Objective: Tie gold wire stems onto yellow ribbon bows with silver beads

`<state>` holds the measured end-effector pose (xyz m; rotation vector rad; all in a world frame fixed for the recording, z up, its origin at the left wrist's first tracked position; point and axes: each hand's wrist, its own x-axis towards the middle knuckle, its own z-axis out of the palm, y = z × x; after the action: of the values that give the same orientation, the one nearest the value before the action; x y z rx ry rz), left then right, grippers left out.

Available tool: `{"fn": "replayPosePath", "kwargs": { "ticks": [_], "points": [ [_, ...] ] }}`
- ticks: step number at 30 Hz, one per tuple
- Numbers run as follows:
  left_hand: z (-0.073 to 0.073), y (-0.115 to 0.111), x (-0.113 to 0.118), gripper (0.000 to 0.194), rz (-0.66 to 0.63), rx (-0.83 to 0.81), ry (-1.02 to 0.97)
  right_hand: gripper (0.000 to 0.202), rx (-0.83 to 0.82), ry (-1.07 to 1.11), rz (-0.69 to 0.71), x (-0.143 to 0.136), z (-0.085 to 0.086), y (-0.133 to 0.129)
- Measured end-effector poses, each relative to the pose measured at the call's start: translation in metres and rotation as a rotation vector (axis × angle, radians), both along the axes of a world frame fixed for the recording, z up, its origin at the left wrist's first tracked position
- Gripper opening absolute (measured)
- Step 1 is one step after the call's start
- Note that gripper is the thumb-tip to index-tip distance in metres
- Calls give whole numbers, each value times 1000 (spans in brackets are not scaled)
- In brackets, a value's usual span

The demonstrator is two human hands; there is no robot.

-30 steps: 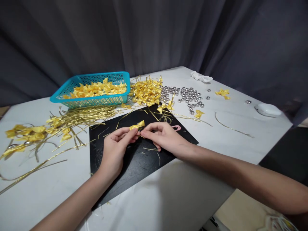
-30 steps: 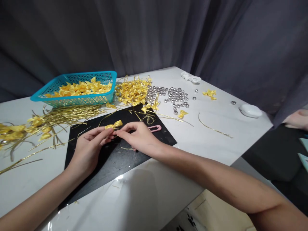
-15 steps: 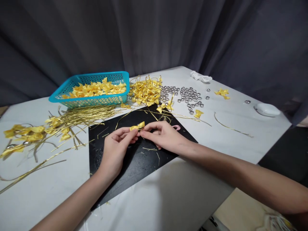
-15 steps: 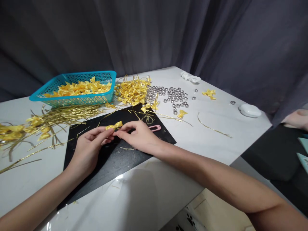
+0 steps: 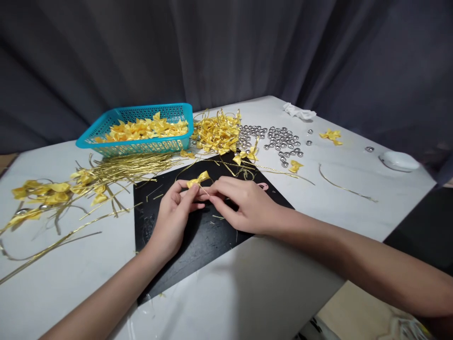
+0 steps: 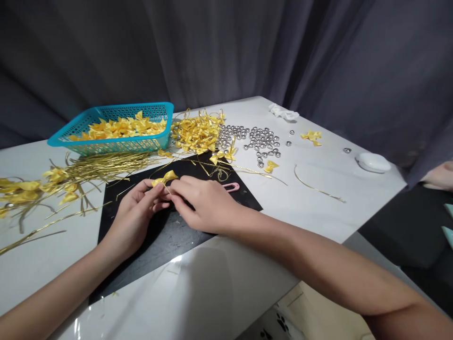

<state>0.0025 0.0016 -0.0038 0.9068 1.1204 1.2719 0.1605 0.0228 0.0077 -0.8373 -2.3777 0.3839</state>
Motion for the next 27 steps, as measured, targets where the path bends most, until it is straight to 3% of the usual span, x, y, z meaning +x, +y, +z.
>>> {"fn": "replayPosePath", "kwargs": {
  "ticks": [5, 8, 15, 21, 27],
  "points": [
    [-1, 0, 0, 18, -2, 20, 22, 25, 376, -143, -23, 2, -1, -1],
    [-2, 0, 1, 17, -26, 39, 76, 22, 442, -111, -59, 2, -2, -2],
    [-4, -3, 1, 18, -88, 80, 170, 14, 110, 122, -59, -3, -9, -2],
    [-3, -3, 3, 21, -102, 82, 202, 6, -81, 300, -102, -7, -11, 1],
    [-2, -3, 3, 20, -116, 58, 213, 8, -529, 461, -197, -12, -7, 2]
  ]
}}
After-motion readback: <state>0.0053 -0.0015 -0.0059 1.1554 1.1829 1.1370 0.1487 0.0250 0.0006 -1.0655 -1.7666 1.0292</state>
